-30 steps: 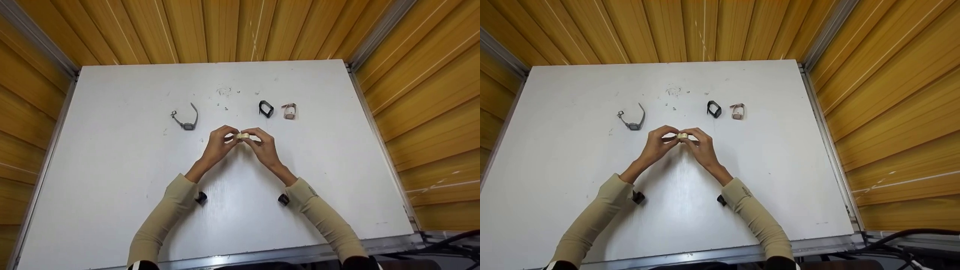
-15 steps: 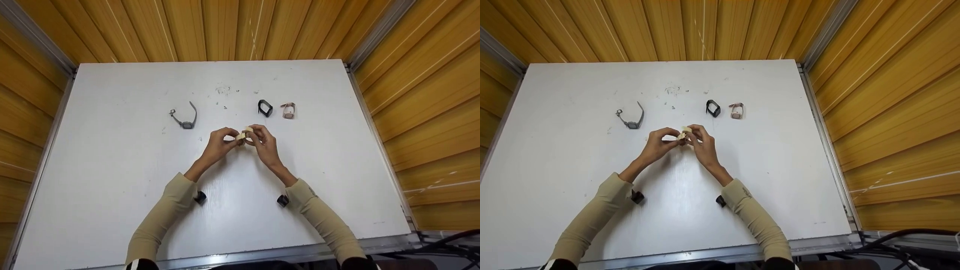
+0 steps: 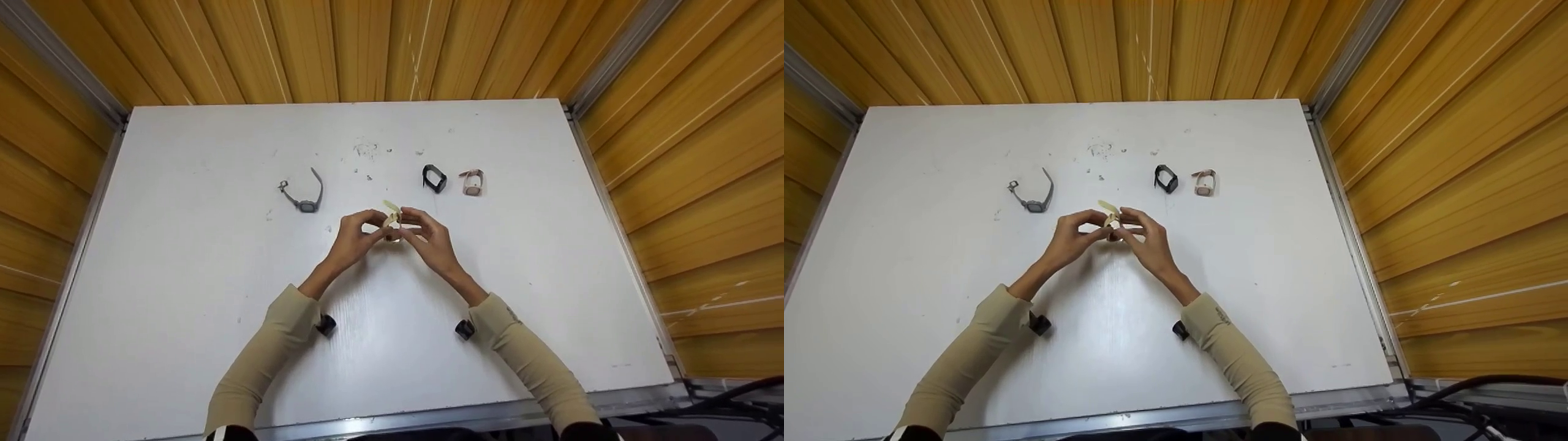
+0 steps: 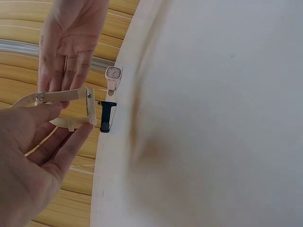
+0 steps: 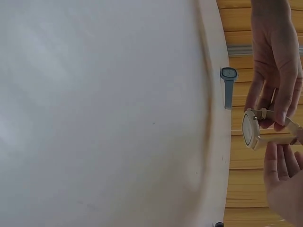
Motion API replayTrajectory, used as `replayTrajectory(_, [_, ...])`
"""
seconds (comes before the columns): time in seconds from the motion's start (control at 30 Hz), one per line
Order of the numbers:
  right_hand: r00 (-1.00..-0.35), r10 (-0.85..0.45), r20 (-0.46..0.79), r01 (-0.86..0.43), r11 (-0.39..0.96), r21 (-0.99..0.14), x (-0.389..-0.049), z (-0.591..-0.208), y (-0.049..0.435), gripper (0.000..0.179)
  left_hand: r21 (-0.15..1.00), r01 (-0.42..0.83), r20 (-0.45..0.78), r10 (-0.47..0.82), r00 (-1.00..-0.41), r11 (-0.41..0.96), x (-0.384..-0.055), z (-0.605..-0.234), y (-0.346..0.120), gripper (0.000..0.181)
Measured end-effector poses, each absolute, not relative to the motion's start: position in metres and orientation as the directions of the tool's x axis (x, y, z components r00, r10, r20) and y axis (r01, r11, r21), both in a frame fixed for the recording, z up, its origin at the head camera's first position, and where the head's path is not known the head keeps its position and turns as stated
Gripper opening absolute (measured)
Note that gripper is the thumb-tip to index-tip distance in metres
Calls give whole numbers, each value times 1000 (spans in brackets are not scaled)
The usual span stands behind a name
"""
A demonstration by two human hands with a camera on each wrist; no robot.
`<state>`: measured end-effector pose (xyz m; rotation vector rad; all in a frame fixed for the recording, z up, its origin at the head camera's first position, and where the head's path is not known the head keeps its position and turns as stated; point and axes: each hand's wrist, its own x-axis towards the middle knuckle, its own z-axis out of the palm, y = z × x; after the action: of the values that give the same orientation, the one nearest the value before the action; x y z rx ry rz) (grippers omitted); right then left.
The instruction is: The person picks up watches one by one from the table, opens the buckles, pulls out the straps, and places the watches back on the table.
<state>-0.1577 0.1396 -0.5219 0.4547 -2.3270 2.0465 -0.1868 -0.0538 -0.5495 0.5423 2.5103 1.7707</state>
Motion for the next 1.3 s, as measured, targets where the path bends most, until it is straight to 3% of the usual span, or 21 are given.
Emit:
replayTrajectory(0.27, [-960,-150,235,-259,175,-950,-161,-548,140,31,925,262,172,310,-935,276,-183,-549,-57,22])
replayTrajectory(0.43, [-961,-137,242,-259,127,-958,-168,-560,141,25,913,286,188,322,-928,292,-184,-544,-56,29])
replayTrajectory(0.83, [-963,-104,247,-256,85,-963,-162,-558,137,25,941,229,165,255,-953,249,-189,-536,-52,21])
replayTrajectory(1.03, [-974,-40,222,-222,8,-975,-155,-549,132,29,950,200,130,278,-952,240,-186,-533,-52,24])
replayTrajectory(1.3, [-968,-57,245,-246,0,-969,-145,-533,128,28,949,192,115,292,-949,250,-186,-537,-52,24])
